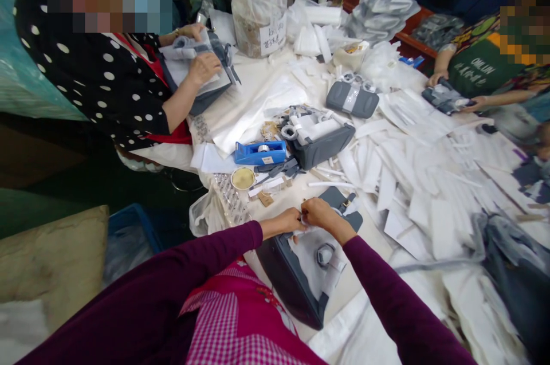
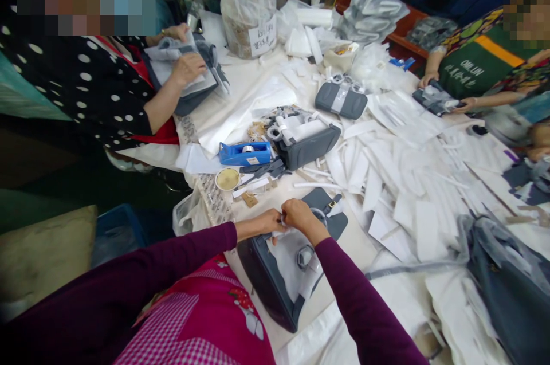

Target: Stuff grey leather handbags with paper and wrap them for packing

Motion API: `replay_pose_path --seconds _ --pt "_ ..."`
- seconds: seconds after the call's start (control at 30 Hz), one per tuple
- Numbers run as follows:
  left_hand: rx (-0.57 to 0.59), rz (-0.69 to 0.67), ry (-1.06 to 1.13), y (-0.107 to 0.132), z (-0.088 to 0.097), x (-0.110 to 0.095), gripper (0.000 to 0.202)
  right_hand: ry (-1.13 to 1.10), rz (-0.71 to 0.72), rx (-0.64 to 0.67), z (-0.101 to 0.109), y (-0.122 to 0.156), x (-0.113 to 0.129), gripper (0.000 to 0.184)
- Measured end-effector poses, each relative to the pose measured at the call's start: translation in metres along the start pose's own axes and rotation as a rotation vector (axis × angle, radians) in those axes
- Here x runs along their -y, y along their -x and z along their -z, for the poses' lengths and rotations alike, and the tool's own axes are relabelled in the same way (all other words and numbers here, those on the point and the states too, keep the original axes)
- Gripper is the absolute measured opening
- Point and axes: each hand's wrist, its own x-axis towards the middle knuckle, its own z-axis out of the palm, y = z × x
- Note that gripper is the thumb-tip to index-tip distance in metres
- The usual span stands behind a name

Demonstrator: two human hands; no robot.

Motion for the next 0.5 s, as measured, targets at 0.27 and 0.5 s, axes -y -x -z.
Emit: replay_pose_path --seconds 0.27,0.5 --pt "-0.013 0.018 0.083 -0.008 -0.003 0.004 0.011 0.085 0.103 -0.107 -0.023 0.025 0.004 0.017" --pt "0.021 -0.041 0.141 0.003 0.002 -0.004 0.005 0.154 0.295 -0.442 -0.046 0.05 -0.005 0.023"
